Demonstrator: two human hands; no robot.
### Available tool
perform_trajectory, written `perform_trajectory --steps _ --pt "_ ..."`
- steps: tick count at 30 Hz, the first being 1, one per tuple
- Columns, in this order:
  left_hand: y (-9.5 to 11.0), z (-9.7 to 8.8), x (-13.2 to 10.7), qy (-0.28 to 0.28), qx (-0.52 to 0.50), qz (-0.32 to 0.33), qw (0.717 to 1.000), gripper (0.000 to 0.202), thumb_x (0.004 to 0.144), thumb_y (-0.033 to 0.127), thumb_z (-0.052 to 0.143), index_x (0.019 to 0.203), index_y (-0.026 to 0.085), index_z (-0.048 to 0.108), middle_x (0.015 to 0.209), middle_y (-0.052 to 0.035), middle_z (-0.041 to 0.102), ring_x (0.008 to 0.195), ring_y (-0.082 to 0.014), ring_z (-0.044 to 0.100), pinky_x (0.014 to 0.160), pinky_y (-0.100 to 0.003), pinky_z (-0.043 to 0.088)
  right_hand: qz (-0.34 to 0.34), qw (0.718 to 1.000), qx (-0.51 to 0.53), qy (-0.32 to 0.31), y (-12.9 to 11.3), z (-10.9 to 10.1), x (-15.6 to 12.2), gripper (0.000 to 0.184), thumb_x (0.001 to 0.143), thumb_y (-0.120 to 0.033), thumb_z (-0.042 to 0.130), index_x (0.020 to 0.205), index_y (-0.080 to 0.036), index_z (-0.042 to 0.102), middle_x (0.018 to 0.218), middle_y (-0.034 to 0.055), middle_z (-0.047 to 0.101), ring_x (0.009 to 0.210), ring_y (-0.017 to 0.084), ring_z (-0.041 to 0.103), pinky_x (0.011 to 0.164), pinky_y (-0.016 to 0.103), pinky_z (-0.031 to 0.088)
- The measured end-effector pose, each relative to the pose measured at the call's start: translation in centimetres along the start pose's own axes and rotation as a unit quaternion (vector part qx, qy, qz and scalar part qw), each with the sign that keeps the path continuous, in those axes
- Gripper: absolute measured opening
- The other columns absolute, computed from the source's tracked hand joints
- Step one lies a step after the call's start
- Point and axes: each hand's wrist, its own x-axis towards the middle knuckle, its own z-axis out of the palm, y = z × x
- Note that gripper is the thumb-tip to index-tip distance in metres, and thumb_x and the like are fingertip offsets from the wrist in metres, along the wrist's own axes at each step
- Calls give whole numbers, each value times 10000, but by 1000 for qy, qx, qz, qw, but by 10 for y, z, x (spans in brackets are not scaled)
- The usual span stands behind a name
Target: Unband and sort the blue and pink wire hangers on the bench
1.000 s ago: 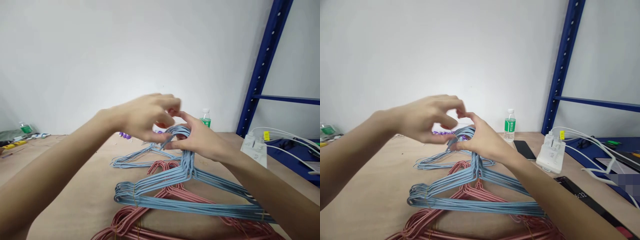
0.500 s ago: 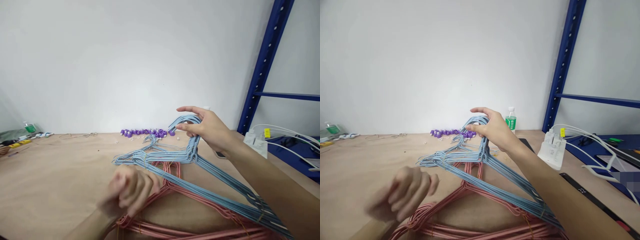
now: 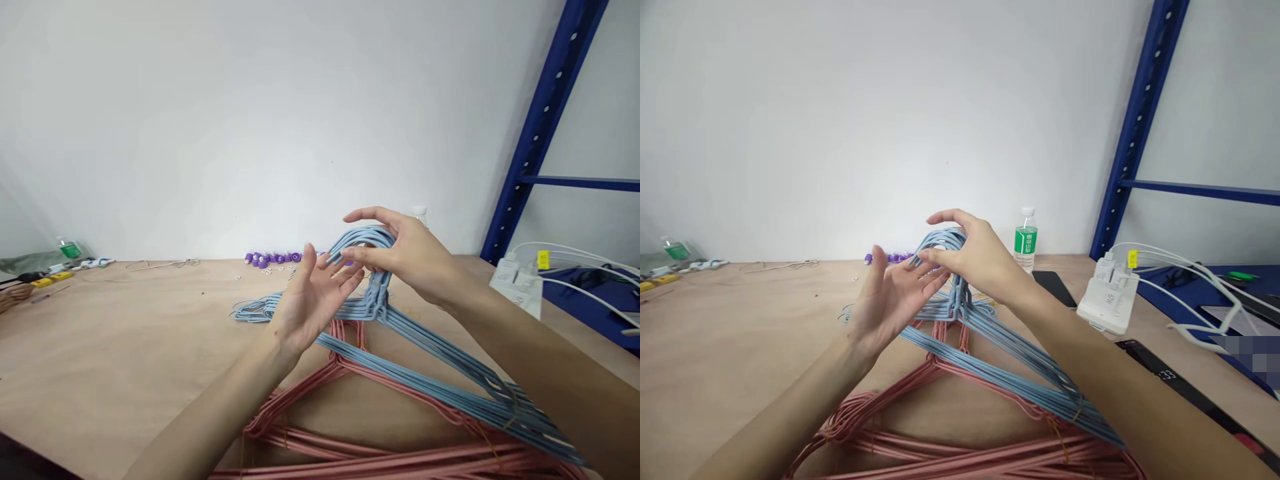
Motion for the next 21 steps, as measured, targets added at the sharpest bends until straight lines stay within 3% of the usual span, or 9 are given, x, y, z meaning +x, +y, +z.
perform_trajectory --steps 5,8,10,13,15,17,19,21 --pt "19 2 20 -111 169 -34 979 394 789 415 556 935 51 592 830 -93 624 748 -143 596 758 -291 501 -1 1000 -10 -22 -3 0 -3 332 612 -276 653 896 -128 567 729 5 615 647 121 566 594 260 455" --pt "32 5 31 -181 296 -34 937 404 605 404 729 849 100 629 768 -28 622 707 -106 568 694 -215 476 -20 998 -39 -41 -2 -1 -5 321 640 -319 628 890 -132 553 742 14 603 662 133 557 616 282 461" --pt "42 12 36 -247 403 -35 880 346 553 307 765 807 112 632 736 2 613 702 -90 559 667 -180 454 -54 996 -61 -47 0 -2 -6 357 655 -358 608 919 -141 504 817 37 602 718 152 561 652 305 466" --pt "55 30 41 -321 562 -39 762 290 548 154 735 815 119 628 718 22 606 677 -85 554 639 -180 446 -104 988 -101 -55 5 0 -12 421 695 -358 551 1019 -148 384 1011 109 570 867 200 561 730 358 470" --pt "60 43 43 -350 648 -33 676 320 540 151 729 844 123 635 725 16 616 690 -107 565 632 -202 453 -140 980 -140 -28 12 4 -21 460 729 -328 505 1102 -138 315 1142 161 500 1009 233 521 815 402 452" --pt "63 54 44 -360 705 -6 611 361 522 196 738 869 145 653 781 6 641 773 -144 589 669 -227 465 -182 962 -201 23 24 8 -37 553 762 -317 478 1219 -125 233 1276 189 380 1172 249 411 914 422 404" --pt "63 63 44 -351 734 13 582 408 469 223 752 868 181 674 840 8 658 838 -174 603 702 -252 474 -195 934 -293 60 39 11 -57 681 796 -322 457 1329 -114 87 1372 193 253 1273 246 284 961 406 379" --pt "62 74 43 -305 732 50 607 390 392 200 763 776 193 697 765 19 668 752 -184 623 647 -259 485 -158 899 -405 51 58 9 -78 733 818 -295 434 1368 -100 -8 1390 199 239 1267 251 303 910 377 431"
